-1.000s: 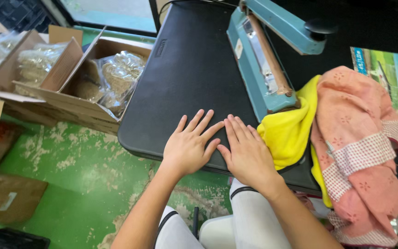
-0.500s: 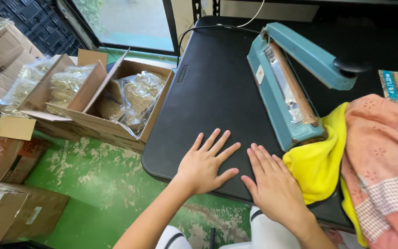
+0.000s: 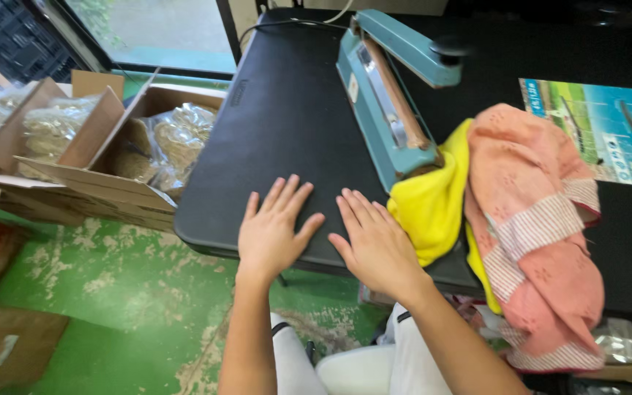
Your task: The person sits on a chair and wipes a table surface with a cloth. They then pick up small plastic bags containing dried items from a box and place them into a cloth pouch on their lap, repeating this process for several bags.
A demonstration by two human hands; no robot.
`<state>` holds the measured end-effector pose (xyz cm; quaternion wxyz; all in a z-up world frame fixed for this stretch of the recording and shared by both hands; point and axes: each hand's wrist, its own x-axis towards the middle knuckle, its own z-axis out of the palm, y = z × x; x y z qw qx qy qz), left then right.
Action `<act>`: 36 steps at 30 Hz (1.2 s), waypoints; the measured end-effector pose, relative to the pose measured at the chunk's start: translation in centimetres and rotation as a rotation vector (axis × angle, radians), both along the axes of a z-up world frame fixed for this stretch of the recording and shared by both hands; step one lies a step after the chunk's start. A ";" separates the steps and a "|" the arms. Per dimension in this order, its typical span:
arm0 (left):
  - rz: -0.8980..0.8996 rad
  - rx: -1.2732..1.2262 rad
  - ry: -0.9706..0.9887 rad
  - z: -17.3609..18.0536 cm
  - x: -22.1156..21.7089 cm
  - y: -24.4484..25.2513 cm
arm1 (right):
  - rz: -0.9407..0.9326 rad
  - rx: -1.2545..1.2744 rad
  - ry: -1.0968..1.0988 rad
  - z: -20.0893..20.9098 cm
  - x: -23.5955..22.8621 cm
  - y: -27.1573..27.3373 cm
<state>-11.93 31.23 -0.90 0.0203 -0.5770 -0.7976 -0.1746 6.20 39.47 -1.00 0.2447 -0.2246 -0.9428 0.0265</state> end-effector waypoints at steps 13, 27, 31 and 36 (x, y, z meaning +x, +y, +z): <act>0.046 0.111 0.060 -2.1 9.9 3.5 | -0.391 0.193 0.373 2.4 12.7 0.2; 0.123 0.125 0.048 -3.1 10.6 3.0 | -0.480 0.035 0.336 -1.0 16.7 4.8; 0.138 0.176 0.082 -3.4 12.0 2.3 | -0.363 -0.189 0.678 -1.3 19.5 4.2; -0.076 0.209 -0.005 -4.3 14.7 -0.5 | -0.023 -0.880 1.094 -2.6 24.2 0.5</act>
